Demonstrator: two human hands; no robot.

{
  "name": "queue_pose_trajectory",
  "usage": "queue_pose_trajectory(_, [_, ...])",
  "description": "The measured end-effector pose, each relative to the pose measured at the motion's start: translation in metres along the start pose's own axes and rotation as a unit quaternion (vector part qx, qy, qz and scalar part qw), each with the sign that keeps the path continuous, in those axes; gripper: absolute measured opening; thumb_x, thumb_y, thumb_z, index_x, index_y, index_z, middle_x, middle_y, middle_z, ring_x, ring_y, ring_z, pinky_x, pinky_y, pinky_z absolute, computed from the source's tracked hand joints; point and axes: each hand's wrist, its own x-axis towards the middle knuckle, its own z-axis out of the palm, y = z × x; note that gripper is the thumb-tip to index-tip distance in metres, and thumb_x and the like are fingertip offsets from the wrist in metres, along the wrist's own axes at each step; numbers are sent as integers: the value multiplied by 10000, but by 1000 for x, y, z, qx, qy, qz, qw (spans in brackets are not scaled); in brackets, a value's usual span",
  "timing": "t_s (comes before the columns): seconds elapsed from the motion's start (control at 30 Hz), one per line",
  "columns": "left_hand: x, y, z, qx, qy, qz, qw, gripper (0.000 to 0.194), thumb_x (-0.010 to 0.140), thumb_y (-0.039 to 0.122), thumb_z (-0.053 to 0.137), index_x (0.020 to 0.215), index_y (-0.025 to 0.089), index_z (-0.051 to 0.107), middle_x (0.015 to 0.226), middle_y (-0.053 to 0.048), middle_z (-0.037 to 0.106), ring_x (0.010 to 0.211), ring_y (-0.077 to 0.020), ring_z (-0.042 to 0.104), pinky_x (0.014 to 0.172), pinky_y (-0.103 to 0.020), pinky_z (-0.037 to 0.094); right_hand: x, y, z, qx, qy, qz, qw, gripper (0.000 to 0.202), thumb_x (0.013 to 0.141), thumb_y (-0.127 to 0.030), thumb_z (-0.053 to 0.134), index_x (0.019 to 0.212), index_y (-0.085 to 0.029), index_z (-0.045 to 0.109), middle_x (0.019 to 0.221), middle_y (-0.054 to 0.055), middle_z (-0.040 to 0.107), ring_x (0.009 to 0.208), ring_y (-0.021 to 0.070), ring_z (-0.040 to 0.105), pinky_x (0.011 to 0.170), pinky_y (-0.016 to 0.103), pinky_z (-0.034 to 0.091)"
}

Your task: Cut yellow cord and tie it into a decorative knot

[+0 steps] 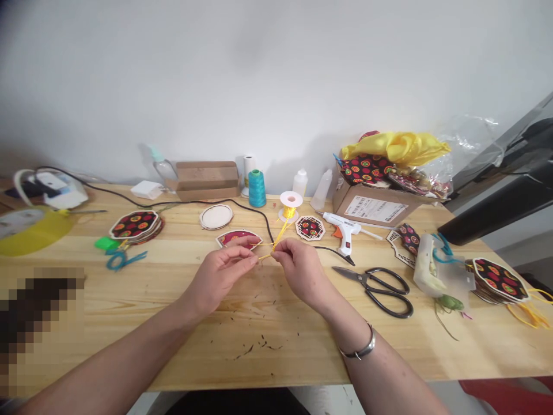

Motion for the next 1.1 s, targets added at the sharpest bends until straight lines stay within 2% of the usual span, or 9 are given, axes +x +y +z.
queue_pose_trajectory(0.13, [-2, -1, 2, 6, -25, 21, 999, 116, 734, 268, 618, 675, 181, 665, 1298, -75, 466, 1166, -227, 442, 1000, -362, 307, 0, 1, 1, 26, 9, 1, 1000, 146, 779, -202, 500, 643, -184, 550, 570, -18, 517, 546, 116, 437, 554, 248, 335])
queue_pose_trajectory(0.3, [-5, -3, 6, 51, -57, 3, 997, 87, 716, 242, 631, 669, 194, 686, 1361, -57, 398, 1184, -241, 415, 1025, -393, 271, 0, 0, 4, 122, -12, 48, 991, 146, 765, -228, 510, 634, -178, 552, 498, -40, 451, 467, 91, 382, 469, 225, 296])
queue_pose_trajectory(0.43, [-4, -6, 7, 59, -73, -1, 996, 93, 708, 230, 637, 640, 196, 692, 1340, -60, 414, 1175, -243, 421, 1023, -398, 280, -3, -5, 6, 228, -49, 85, 969, 149, 753, -271, 544, 649, -169, 513, 501, -51, 449, 443, 68, 353, 434, 213, 262])
queue_pose_trajectory(0.6, [-2, -9, 8, 30, -86, 2, 996, 76, 702, 223, 642, 661, 196, 700, 1270, -75, 478, 1168, -239, 437, 991, -381, 332, -5, -7, 9, 332, -89, 91, 935, 199, 753, -321, 570, 691, -166, 462, 589, -35, 517, 438, 43, 346, 427, 205, 239])
queue_pose_trajectory(0.7, [-2, -7, 8, 24, -95, 11, 995, 74, 711, 217, 632, 689, 205, 702, 1195, -78, 542, 1260, -242, 342, 1018, -378, 297, -5, -7, 9, 334, -101, 87, 933, 215, 759, -332, 572, 686, -161, 465, 591, -36, 500, 458, 45, 354, 433, 204, 241])
queue_pose_trajectory(0.8, [-3, -1, 7, -11, -89, -16, 996, 67, 705, 202, 623, 647, 179, 648, 1176, -98, 551, 1250, -253, 362, 1011, -394, 297, -4, -7, 8, 319, -98, 87, 939, 220, 752, -334, 578, 674, -163, 463, 561, -49, 463, 463, 49, 348, 437, 206, 249])
queue_pose_trajectory(0.97, [-4, 8, 8, -141, -49, -58, 987, 162, 668, 172, 627, 713, 180, 472, 1102, -77, 563, 1045, -204, 539, 892, -356, 406, -3, -7, 6, 260, -85, 91, 958, 212, 745, -332, 566, 649, -168, 470, 540, -47, 455, 463, 59, 345, 439, 214, 259])
queue_pose_trajectory(1.1, [-5, 6, 8, -125, -72, -66, 987, 207, 702, 190, 601, 891, 186, 517, 938, -26, 598, 823, -147, 591, 733, -277, 451, -3, -9, 7, 216, -76, 86, 970, 123, 722, -246, 540, 637, -168, 496, 527, -53, 436, 480, 68, 344, 448, 216, 261])
